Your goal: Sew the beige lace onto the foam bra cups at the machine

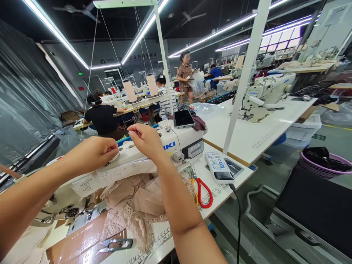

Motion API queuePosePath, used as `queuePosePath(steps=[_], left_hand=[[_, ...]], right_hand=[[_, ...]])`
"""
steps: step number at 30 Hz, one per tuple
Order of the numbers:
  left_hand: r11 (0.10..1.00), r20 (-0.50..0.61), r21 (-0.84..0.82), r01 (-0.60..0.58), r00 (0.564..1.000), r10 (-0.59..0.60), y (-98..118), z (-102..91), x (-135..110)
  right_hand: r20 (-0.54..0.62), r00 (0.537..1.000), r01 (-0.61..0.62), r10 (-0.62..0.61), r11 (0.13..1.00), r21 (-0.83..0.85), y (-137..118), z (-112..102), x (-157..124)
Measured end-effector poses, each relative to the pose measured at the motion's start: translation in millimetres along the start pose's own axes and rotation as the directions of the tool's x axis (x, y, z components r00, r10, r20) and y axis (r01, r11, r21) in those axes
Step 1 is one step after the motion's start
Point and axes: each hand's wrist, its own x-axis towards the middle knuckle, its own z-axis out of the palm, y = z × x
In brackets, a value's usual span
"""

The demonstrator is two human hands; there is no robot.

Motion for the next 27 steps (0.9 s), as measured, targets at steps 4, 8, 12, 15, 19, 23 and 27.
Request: queuePosePath(steps=[4,8,12,15,19,23,27], left_hand=[[0.997,0.02,0.071,-0.006,1.0,0.005,-4,4.5,-19],[0.995,0.014,0.064,0.075,0.997,-0.076,-17,4.5,-24],[0.99,-0.017,0.111,0.091,0.996,-0.09,-25,3.2,-12],[0.992,-0.023,0.099,0.076,0.997,-0.074,-22,1.6,2],[0.999,-0.011,0.001,0.032,0.999,-0.032,-11,-1.9,13],[0.998,0.028,0.041,-0.039,0.999,0.038,-1,-1.5,2],[0.995,0.058,0.09,-0.045,0.998,0.04,-6,2.6,-18]], right_hand=[[0.0,1.0,-0.019,0.019,1.0,0.008,-2,-1,0],[0.001,1.0,-0.024,0.024,1.0,0.011,-3,-1,1],[0.003,1.0,-0.015,0.015,1.0,0.01,-3,-1,1],[0.004,1.0,-0.009,0.009,1.0,0.006,-2,-1,1],[0.007,1.0,0.007,-0.007,1.0,0.003,-2,-1,1],[0.011,1.0,0.015,-0.015,1.0,-0.001,-2,-1,1],[0.008,1.0,0.016,-0.016,1.0,-0.016,-2,-1,1]])
